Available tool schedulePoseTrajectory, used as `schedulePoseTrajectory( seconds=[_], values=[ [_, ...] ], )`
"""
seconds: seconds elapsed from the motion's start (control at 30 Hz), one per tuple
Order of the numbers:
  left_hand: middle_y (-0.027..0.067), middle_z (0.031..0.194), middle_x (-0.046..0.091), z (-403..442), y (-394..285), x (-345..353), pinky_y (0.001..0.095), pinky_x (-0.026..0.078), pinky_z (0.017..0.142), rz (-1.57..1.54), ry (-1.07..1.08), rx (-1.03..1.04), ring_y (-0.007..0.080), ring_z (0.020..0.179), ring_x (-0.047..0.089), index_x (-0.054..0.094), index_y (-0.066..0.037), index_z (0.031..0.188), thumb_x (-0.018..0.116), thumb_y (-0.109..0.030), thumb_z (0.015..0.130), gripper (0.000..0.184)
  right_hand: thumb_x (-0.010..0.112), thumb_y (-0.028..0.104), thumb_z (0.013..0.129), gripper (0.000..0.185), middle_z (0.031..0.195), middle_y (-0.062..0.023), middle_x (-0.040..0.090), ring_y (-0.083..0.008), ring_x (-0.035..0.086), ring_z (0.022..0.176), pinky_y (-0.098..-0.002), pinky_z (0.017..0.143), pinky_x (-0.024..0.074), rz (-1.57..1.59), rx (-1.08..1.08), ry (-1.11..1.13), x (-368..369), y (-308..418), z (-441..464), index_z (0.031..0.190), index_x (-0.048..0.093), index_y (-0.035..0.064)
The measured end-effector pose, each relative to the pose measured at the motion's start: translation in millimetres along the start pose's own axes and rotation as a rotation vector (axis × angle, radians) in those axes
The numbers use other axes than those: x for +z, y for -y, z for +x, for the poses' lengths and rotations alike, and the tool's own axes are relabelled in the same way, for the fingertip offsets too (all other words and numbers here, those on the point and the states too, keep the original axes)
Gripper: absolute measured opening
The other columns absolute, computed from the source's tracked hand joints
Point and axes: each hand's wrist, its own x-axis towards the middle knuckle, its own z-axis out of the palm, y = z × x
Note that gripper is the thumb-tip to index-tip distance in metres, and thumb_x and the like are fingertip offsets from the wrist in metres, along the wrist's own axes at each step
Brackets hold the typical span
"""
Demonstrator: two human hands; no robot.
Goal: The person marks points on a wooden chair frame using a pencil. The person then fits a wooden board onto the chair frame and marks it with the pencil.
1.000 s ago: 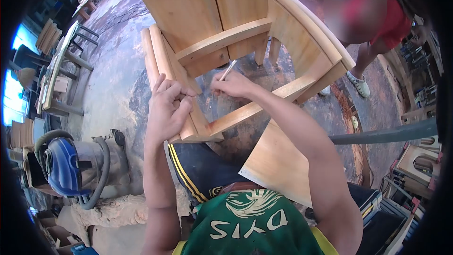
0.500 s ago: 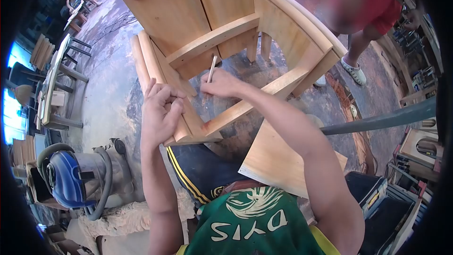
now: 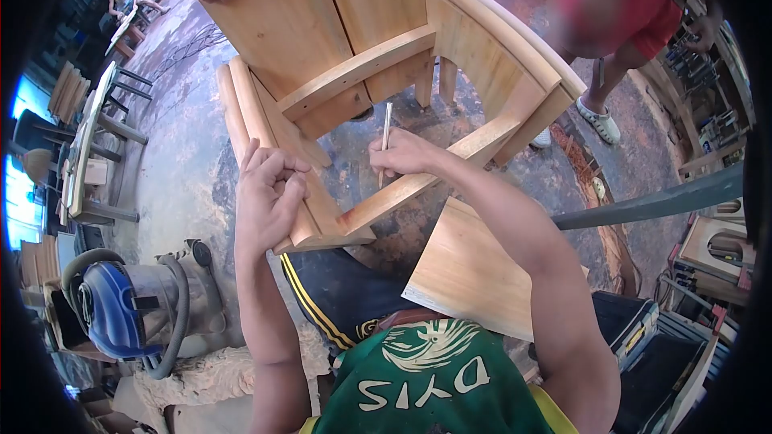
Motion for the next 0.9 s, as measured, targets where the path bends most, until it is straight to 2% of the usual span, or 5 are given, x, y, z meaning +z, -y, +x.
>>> schedulePoseTrajectory(
  seconds=[0.27,0.37,0.5,0.63,0.9],
  values=[
    [0.0026,0.066,0.065,2.1,-0.5,-0.2,0.0505,0.017,0.125,0.02,-0.021,0.007,0.0176,0.079,0.066,0.065,-0.004,0.091,0.057,-0.006,0.084,0.011,0.062,0.019,0.083,0.021,0.067,-0.0048,0.065,-0.0105,0.057,0.059,-0.0283,0.057,0.0444,0.061,-0.023,-0.022,0.3,-16.9,3.8,0.069,0.064,0.0028],
    [0.0051,0.068,0.067,0.3,-5.3,-0.4,0.0501,0.023,0.124,0.015,-0.039,-0.024,0.0236,0.09,0.066,0.068,-0.003,0.089,0.058,-0.009,0.081,0.014,0.065,0.016,0.084,0.015,0.072,-0.0055,0.067,-0.0103,0.059,0.061,-0.0277,0.06,0.0477,0.283,-0.146,-0.23,17.4,0.8,-10.6,0.078,0.068,0.0023],
    [0.0073,0.072,0.068,0.3,-5.6,-0.4,0.0512,0.024,0.123,0.028,-0.062,-0.004,0.0257,0.092,0.066,0.069,-0.003,0.087,0.06,-0.01,0.081,0.013,0.065,0.013,0.086,0.014,0.078,-0.0066,0.069,-0.0117,0.063,0.067,-0.0302,0.062,0.0507,0.062,-0.379,-0.432,62.1,0.9,-29.5,0.087,0.069,-0.0006],
    [0.0074,0.074,0.069,-0.3,-3.4,-1.2,0.0511,0.025,0.123,0.024,-0.06,0.029,0.0261,0.091,0.066,0.07,-0.003,0.087,0.061,-0.011,0.081,0.012,0.064,0.014,0.084,0.015,0.079,-0.0123,0.072,-0.02,0.068,0.072,-0.036,0.068,0.0541,0.078,-0.2,-0.486,76.5,11.1,-42.6,0.088,0.073,0.0022],
    [0.0079,0.075,0.069,-1.9,-3.2,-3.3,0.0514,0.026,0.122,0.006,-0.04,0.011,0.0266,0.089,0.067,0.069,-0.003,0.086,0.061,-0.01,0.082,0.012,0.069,0.013,0.079,0.01,0.073,-0.011,0.065,-0.0278,0.063,0.069,-0.0405,0.063,0.0507,-0.317,-0.512,-0.638,94.3,0.4,-40.1,0.084,0.074,0.0058]
  ],
)
